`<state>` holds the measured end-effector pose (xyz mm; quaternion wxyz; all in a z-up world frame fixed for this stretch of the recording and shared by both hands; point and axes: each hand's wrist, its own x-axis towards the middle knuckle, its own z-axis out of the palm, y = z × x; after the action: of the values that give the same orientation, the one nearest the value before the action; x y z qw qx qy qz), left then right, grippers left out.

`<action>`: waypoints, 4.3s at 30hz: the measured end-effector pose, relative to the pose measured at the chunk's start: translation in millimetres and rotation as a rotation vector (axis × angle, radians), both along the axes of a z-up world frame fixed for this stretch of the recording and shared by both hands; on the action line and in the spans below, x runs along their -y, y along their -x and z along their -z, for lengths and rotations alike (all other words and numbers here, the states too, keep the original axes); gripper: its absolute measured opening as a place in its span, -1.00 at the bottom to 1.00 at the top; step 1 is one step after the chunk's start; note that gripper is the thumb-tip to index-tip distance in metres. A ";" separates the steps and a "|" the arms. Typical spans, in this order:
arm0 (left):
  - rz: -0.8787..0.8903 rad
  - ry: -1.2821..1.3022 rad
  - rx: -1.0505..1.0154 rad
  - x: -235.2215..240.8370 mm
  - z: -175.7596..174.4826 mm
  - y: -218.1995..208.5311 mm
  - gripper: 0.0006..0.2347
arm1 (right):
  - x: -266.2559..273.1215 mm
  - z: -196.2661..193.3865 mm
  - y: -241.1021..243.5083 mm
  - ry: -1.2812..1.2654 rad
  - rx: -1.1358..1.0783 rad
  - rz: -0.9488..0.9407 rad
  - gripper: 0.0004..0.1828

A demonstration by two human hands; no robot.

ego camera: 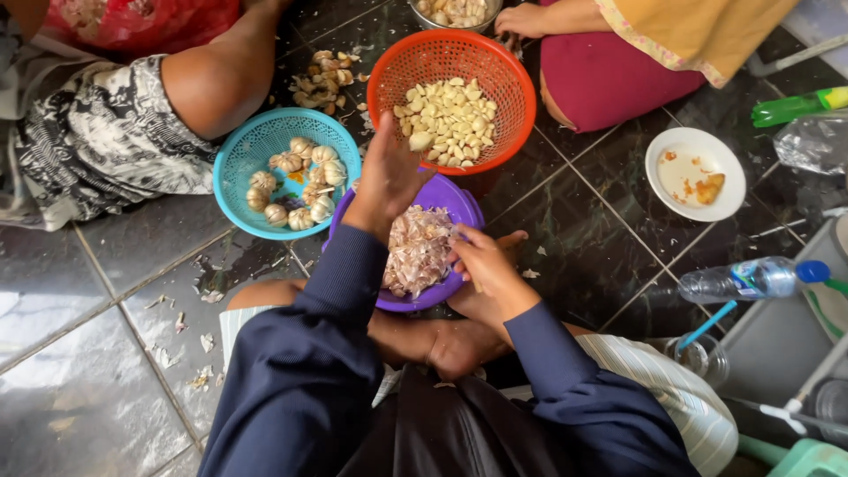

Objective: The person sits on the floor and peels garlic cloves by hand, separating the skins from the cloves. The peeled cloves are placed into a red basket, while the skins are collected in a purple bowl. The person repeatedly picks up garlic bulbs from a blue basket to continue peeling.

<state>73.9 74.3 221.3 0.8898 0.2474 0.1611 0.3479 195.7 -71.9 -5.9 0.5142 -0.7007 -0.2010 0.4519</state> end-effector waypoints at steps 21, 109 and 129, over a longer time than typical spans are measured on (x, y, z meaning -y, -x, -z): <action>-0.376 -0.786 -1.611 -235.0 360.3 173.1 -0.76 | -2.6 -47.5 -13.5 -0.005 -0.317 -0.164 -0.51; -0.434 -2.016 -0.546 46.6 158.1 80.3 -0.71 | 12.6 50.0 2.7 -0.473 -0.504 -0.044 -0.69; 0.029 -1.052 -0.741 80.7 156.7 100.0 -0.27 | 19.1 -38.5 27.5 -0.311 0.360 -0.322 -0.67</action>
<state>-26.1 -6.4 64.6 0.5395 0.7568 0.2622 0.2599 168.2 -91.0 32.7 0.4932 -0.6414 -0.4648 0.3597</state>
